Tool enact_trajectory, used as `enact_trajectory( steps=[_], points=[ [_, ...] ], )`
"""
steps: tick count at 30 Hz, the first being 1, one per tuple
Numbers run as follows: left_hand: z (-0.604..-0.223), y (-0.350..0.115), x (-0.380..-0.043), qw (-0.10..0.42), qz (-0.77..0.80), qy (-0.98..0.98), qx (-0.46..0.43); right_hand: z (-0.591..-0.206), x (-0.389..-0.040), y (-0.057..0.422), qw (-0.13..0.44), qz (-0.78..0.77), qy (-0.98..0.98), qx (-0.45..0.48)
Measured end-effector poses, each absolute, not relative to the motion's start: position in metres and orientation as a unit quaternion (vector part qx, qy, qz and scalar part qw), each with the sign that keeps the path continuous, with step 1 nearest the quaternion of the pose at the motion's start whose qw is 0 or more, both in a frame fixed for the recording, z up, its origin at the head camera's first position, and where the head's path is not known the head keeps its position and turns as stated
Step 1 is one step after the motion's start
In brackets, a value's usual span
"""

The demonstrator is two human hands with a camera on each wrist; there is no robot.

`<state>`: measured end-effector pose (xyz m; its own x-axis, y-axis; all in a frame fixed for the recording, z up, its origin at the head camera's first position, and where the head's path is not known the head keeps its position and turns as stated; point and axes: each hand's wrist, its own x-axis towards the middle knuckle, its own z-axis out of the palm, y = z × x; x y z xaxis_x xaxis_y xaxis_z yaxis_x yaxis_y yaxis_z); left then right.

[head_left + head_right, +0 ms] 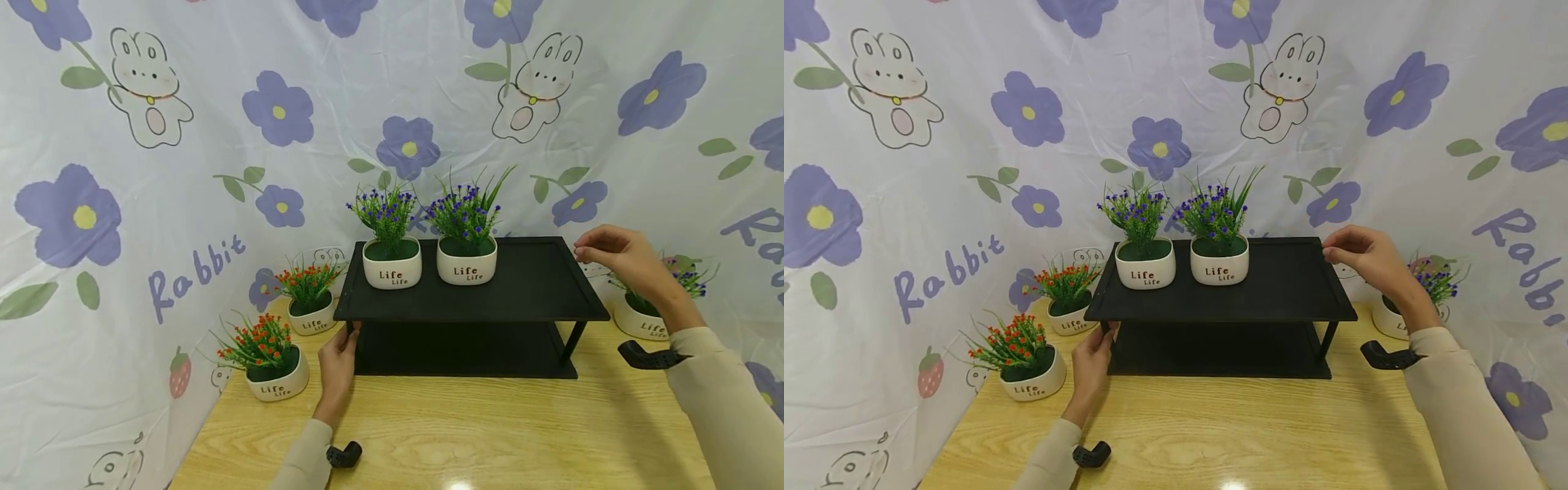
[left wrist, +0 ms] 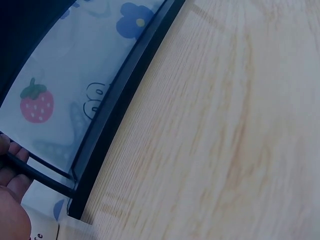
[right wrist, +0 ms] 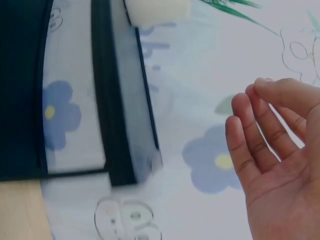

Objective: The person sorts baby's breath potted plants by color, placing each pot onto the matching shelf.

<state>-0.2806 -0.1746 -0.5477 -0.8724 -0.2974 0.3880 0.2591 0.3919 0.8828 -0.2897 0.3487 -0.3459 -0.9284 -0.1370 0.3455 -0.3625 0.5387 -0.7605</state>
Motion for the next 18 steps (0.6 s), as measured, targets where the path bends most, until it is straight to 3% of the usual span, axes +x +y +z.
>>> enact_trajectory(
  steps=[18],
  points=[
    [-0.551, -0.175, -0.283, 0.250, -0.546, -0.800, 0.019, -0.385, -0.244, 0.430, 0.152, 0.446, -0.878, 0.088]
  ],
)
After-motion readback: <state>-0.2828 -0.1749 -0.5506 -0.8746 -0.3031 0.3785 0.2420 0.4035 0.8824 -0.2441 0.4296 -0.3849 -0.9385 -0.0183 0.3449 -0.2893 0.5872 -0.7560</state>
